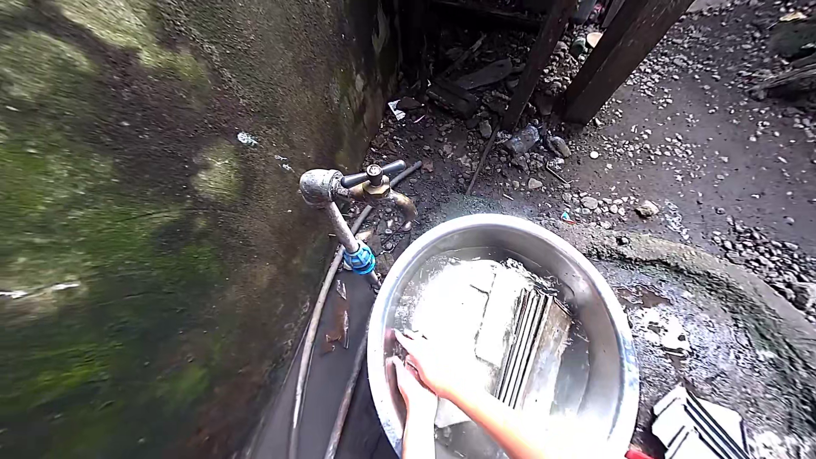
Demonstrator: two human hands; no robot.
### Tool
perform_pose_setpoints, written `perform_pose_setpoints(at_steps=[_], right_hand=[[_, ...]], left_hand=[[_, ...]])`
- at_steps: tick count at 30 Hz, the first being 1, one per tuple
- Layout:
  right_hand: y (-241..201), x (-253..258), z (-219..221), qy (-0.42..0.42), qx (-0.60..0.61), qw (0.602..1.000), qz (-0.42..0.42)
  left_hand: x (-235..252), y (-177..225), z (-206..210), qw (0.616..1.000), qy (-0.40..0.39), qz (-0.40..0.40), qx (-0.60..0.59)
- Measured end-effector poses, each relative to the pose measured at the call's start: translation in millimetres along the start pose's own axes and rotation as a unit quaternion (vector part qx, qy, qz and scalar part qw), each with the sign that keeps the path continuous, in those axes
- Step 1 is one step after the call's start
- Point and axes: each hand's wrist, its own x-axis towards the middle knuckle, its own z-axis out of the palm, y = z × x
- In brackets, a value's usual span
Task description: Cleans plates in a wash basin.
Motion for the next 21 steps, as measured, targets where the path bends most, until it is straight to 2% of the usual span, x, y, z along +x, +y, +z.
perform_pose_setpoints(at_steps=[4, 6, 8, 11, 12, 13, 15, 18, 19, 21], right_hand=[[26, -70, 4, 0.077, -0.019, 0.988, -0.129], [33, -69, 0, 0.068, -0.031, 0.986, -0.151], [28, -40, -2, 0.056, -0.02, 0.992, -0.116], [12, 16, -4, 0.024, -0.015, 1.0, 0.004], [8, 23, 0, 0.031, -0.007, 0.999, 0.019], [6, 19, 4, 0.045, 0.002, 0.999, 0.012], [8, -10, 9, 0.071, 0.017, 0.995, -0.064], [27, -38, -2, 0.034, -0.001, 0.989, -0.147], [38, -34, -6, 0.031, -0.01, 0.988, -0.149], [54, -12, -18, 0.044, -0.018, 0.997, -0.056]], left_hand=[[-21, 5, 10, 1.0, -0.016, 0.013, 0.012], [-29, 4, 16, 0.999, -0.019, 0.021, 0.03], [-20, -5, 8, 0.999, -0.018, 0.008, 0.038], [-10, -4, 2, 0.999, -0.044, -0.004, 0.007], [-9, 0, 1, 0.999, -0.047, 0.0, 0.005], [-9, 4, 1, 0.999, -0.044, 0.005, 0.007], [-24, 11, 13, 1.0, -0.016, 0.011, 0.005], [-26, 1, 16, 1.0, 0.011, -0.005, -0.002], [-23, -2, 14, 1.0, 0.003, -0.013, -0.002], [-15, -5, 8, 0.999, -0.02, -0.026, 0.005]])
